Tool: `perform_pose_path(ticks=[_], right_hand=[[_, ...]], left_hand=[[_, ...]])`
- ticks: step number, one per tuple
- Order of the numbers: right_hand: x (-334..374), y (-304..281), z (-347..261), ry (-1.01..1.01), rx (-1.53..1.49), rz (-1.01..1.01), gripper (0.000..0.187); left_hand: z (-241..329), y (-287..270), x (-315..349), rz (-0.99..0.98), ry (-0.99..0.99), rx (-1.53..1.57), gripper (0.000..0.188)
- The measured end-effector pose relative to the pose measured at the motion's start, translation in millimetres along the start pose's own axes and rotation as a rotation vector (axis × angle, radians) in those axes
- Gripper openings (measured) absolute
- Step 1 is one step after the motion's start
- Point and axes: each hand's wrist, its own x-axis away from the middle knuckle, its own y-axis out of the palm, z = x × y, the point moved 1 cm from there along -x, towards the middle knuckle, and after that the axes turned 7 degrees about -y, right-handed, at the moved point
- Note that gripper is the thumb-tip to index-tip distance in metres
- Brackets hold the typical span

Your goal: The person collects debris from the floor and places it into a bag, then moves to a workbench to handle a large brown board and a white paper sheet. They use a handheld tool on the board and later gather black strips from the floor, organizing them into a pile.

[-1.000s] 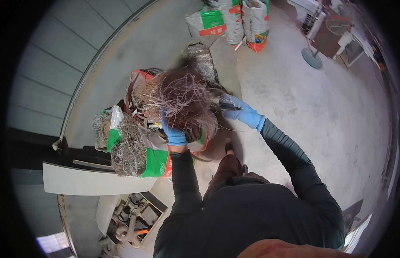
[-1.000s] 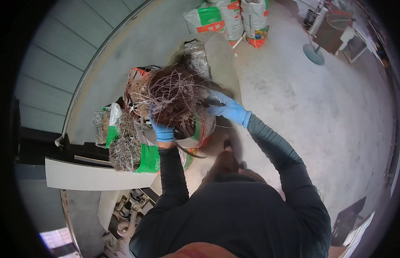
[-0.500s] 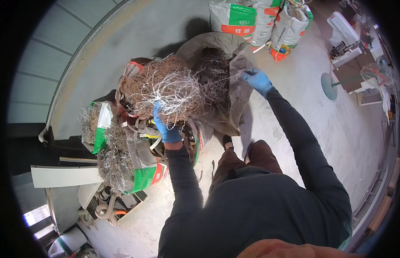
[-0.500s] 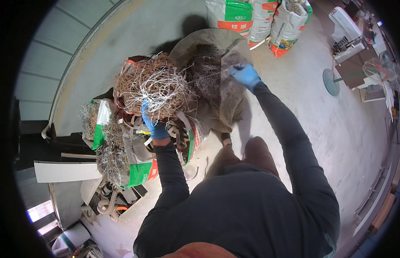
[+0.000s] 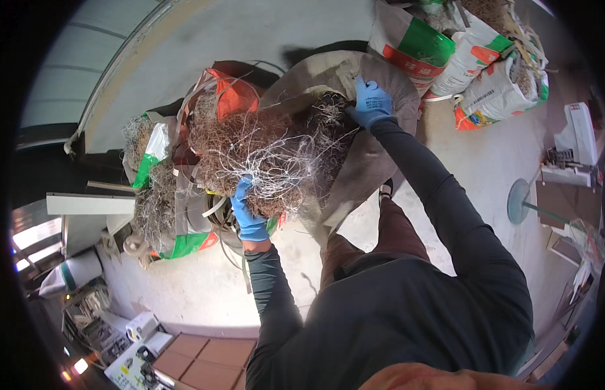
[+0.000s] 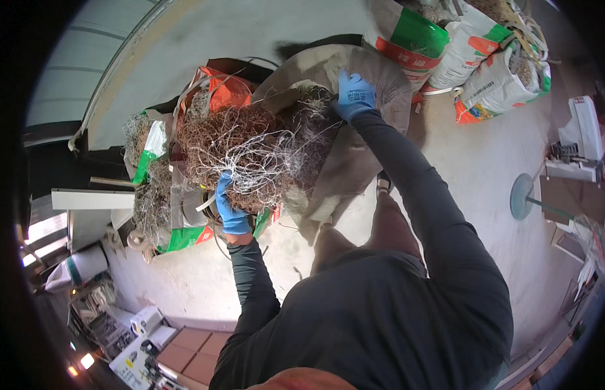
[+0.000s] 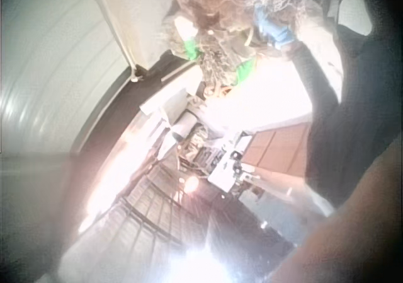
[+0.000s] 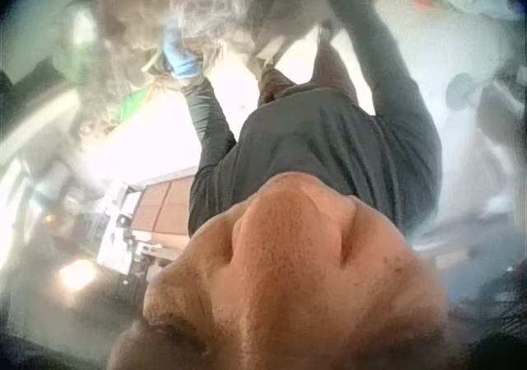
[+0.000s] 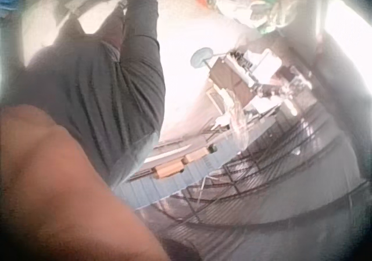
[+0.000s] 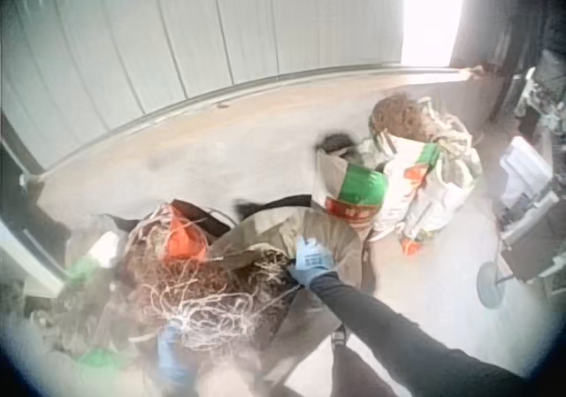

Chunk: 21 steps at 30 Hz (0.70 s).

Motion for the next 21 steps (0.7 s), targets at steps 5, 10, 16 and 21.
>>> perform_pose_path(ticks=[5, 10, 16, 21], right_hand=[[-32.1, 9.8, 58.3, -0.111, -0.053, -0.147, 0.027], [-119.9, -15.2, 117.2, 0.025, -0.487, 0.222, 0.028], [-252.8, -40.5, 179.6, 0.006, -0.706, -0.142, 0.025], [-240.8, -58.7, 175.2, -0.077, -0.733, -0.281, 0.028]], left_hand=[[-22.3, 25.9, 5.2, 0.184, 0.145, -0.474, 0.016], [-48.9, 94.4, -6.3, 0.001, 0.091, -0.714, 0.025], [-89.6, 223.4, -64.4, -0.341, 0.044, -1.039, 0.056], [-130.2, 280.2, -161.6, -0.238, -0.006, -1.753, 0.078]])
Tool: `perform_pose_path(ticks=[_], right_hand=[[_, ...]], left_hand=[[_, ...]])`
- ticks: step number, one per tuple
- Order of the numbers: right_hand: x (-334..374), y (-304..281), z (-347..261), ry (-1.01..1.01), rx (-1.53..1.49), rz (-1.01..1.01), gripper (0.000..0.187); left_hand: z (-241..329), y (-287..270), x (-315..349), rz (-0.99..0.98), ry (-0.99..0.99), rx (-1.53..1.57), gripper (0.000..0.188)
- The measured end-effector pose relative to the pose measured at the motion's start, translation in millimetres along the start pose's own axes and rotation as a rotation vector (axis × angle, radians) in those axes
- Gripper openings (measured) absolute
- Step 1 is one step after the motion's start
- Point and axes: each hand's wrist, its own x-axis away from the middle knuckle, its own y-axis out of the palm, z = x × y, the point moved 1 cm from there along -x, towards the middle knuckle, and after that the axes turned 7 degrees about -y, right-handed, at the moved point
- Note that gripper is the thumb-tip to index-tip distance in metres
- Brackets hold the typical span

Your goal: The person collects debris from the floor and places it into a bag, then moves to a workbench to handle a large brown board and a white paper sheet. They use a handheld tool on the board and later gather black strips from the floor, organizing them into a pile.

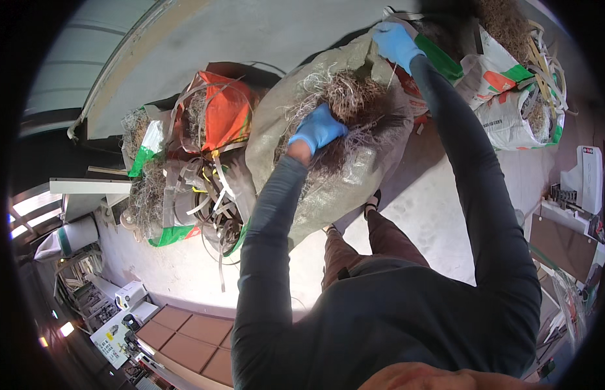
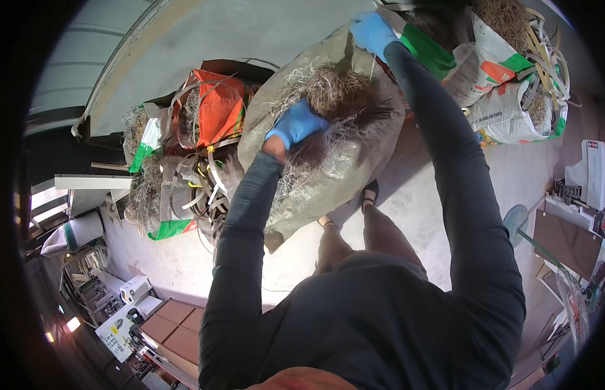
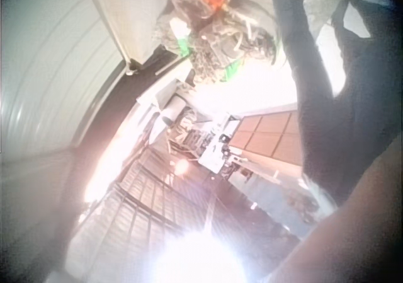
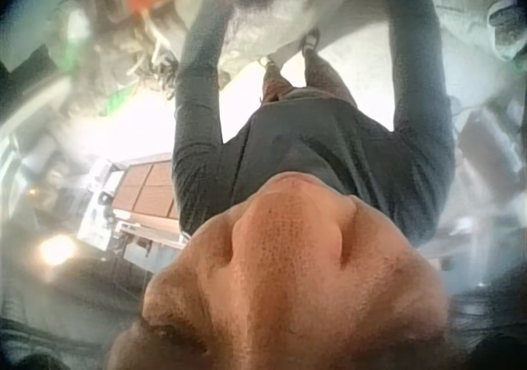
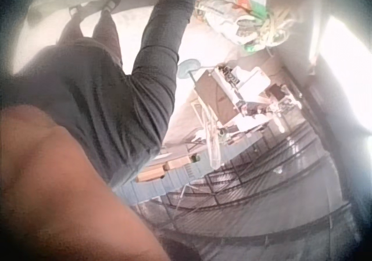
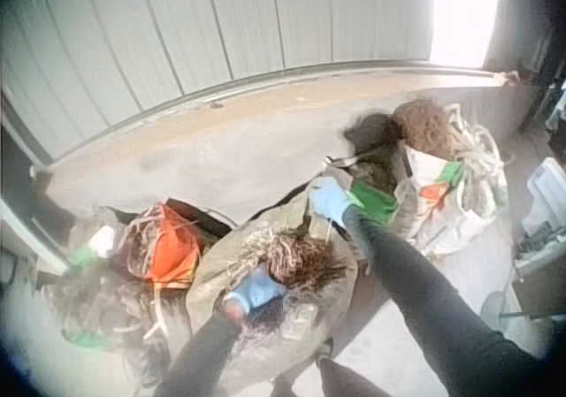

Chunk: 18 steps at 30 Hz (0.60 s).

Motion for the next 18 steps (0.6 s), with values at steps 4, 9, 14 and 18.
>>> perform_pose_path(ticks=[4, 9, 14, 18], right_hand=[[46.0, -15.2, -32.7, 0.01, 0.136, 0.074, 0.032], [68.4, -21.7, -47.4, 0.032, 0.184, 0.032, 0.028], [59.3, -21.2, -37.7, -0.234, 0.65, 0.243, 0.026], [52.9, -34.4, -32.3, -0.19, 0.558, 0.327, 0.031]], left_hand=[[3.1, -21.2, -56.9, 0.236, -0.261, -0.133, 0.094], [-11.3, -59.1, -81.7, 0.567, -0.349, -0.083, 0.099], [-6.5, -21.8, -88.1, 0.571, -0.316, -0.214, 0.101], [0.5, -7.9, -79.6, 0.704, -0.018, -0.376, 0.103]])
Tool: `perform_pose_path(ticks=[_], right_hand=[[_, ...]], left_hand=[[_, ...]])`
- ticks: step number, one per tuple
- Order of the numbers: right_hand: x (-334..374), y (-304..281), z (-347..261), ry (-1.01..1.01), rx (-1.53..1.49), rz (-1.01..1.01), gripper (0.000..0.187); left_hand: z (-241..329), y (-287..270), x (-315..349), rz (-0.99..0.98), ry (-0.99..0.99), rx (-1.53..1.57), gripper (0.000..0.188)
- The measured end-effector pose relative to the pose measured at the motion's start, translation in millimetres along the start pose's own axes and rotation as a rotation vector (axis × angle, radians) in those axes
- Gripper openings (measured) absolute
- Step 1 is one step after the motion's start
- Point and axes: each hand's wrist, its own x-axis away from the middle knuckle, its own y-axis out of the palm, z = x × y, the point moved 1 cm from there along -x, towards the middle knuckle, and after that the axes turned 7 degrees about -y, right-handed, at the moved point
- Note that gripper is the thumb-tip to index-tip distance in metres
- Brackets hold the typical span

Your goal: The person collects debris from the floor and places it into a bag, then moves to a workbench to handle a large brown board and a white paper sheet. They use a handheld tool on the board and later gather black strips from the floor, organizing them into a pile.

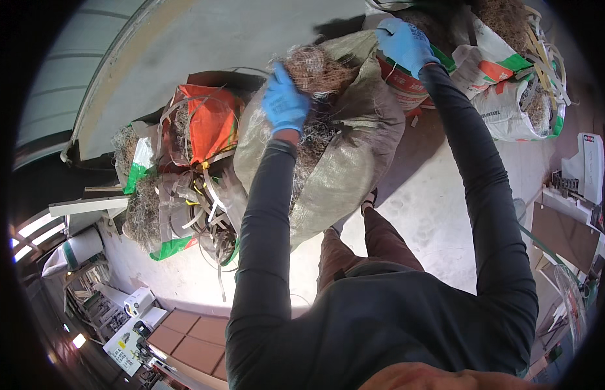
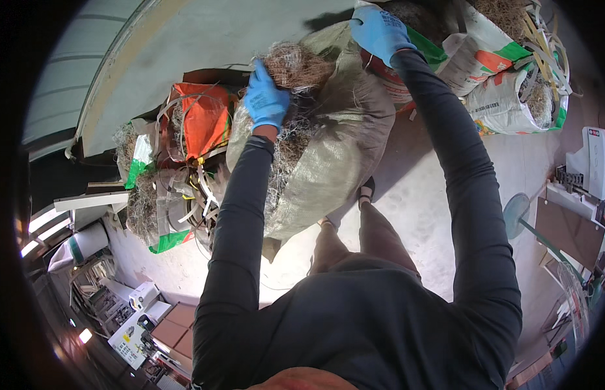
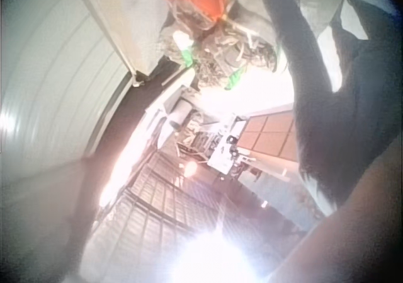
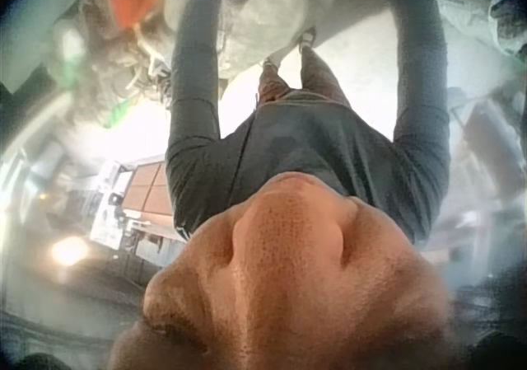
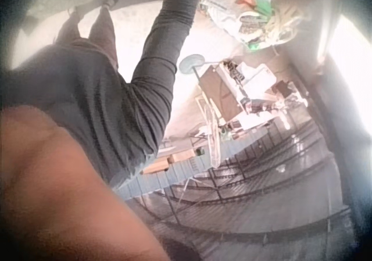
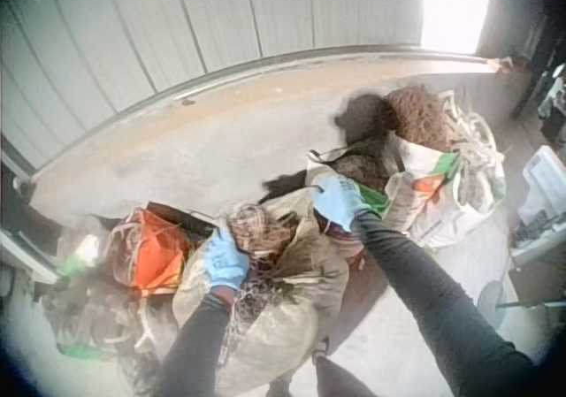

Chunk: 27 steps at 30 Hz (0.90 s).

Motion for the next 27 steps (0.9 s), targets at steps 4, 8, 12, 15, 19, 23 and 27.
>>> perform_pose_path(ticks=[4, 8, 12, 15, 19, 23, 27], right_hand=[[-19.5, 18.1, -19.0, 0.036, -0.264, -0.095, 0.034], [-38.4, 49.6, -45.7, -0.158, -0.04, -0.038, 0.032], [-32.2, 47.3, -40.9, -0.219, -0.094, -0.033, 0.032], [-26.4, 30.9, -37.1, -0.227, -0.109, 0.055, 0.031], [-10.6, 26.3, -47.7, -0.054, -0.178, -0.124, 0.029], [1.9, 42.1, -61.3, -0.038, -0.277, -0.08, 0.031], [-3.8, 70.0, -71.0, 0.063, -0.465, -0.063, 0.032]], left_hand=[[50.7, 25.8, 65.6, -0.164, 0.266, -0.073, 0.098], [100.1, 68.4, 111.1, -0.445, 0.32, 0.092, 0.096], [96.8, 92.0, 70.4, -0.484, 0.207, 0.175, 0.095], [62.4, 93.2, 4.5, -0.399, -0.193, 0.51, 0.085], [14.8, 78.6, -63.7, -0.111, -0.318, 0.572, 0.049], [0.5, 89.4, -65.4, 0.058, -0.398, 0.565, 0.073], [22.4, 127.0, -18.4, -0.34, -0.163, 0.243, 0.09]])
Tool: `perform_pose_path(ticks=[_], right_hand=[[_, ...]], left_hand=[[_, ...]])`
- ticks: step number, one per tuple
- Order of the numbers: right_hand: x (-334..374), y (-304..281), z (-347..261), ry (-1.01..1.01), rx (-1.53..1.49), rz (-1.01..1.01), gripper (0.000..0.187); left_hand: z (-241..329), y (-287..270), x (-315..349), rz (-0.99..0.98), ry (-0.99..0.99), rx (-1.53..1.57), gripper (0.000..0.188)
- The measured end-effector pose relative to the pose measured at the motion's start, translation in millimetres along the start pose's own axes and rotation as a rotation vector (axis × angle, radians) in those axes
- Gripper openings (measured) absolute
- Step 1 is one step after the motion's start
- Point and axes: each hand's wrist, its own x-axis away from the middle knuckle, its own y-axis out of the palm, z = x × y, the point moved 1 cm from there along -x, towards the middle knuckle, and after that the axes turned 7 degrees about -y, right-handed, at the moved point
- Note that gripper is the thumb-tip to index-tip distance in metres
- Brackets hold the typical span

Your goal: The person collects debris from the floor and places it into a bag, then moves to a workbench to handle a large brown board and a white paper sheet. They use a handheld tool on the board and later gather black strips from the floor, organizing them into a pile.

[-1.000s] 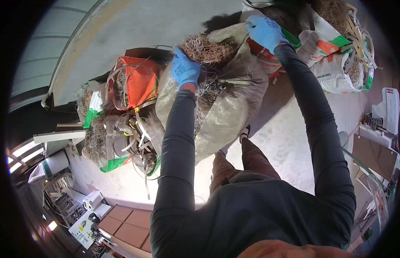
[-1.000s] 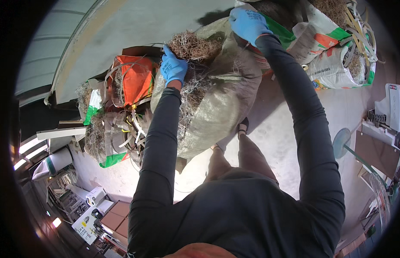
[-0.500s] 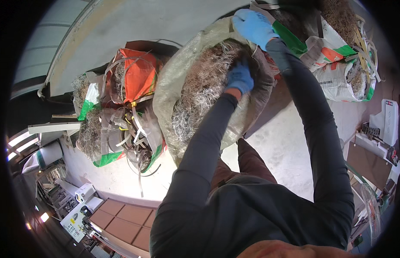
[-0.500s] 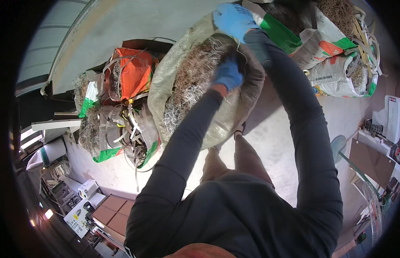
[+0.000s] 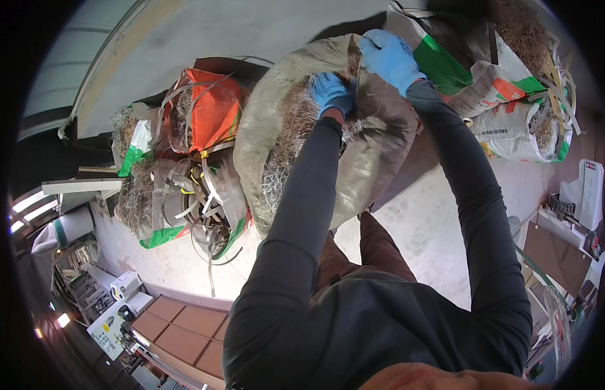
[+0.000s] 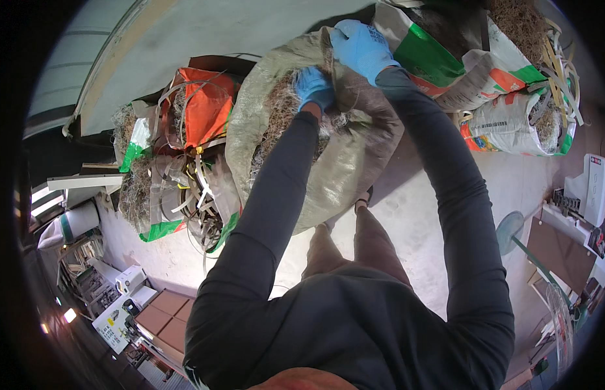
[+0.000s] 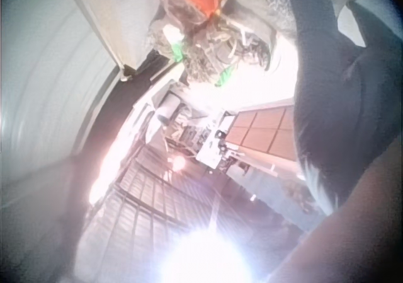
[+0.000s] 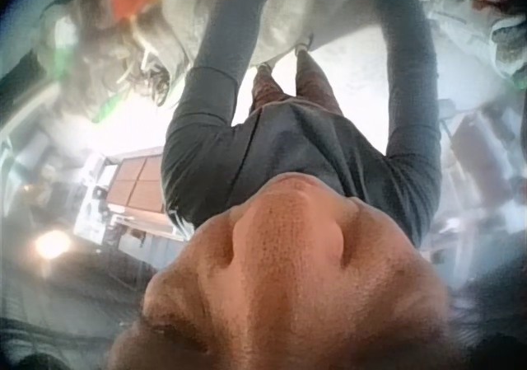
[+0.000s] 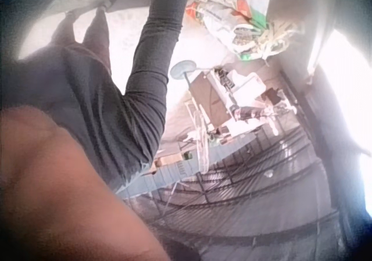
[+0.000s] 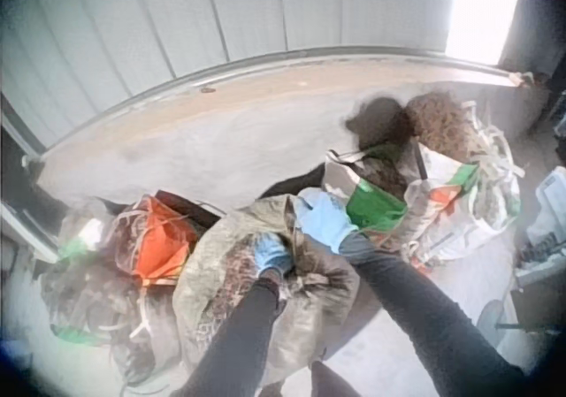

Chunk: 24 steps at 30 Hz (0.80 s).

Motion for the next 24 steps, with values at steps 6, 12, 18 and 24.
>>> perform_pose_path(ticks=[6, 12, 18, 24], right_hand=[[-13.5, 13.2, -9.1, -0.023, 0.126, -0.072, 0.025], [-3.6, -11.2, -67.5, -0.132, 0.228, -0.136, 0.04], [28.5, 7.0, -158.7, -0.429, -0.043, -0.153, 0.033], [61.8, 71.7, -182.4, -0.309, 0.679, -0.628, 0.043]], left_hand=[[-2.1, -52.8, -4.0, -0.495, 0.328, 0.394, 0.073], [-61.2, -145.5, 106.1, -0.448, 0.305, 0.982, 0.054], [-134.3, -183.3, 160.7, -0.345, 0.039, 1.258, 0.053], [-182.4, -192.7, 193.0, -0.235, -0.247, 1.64, 0.052]])
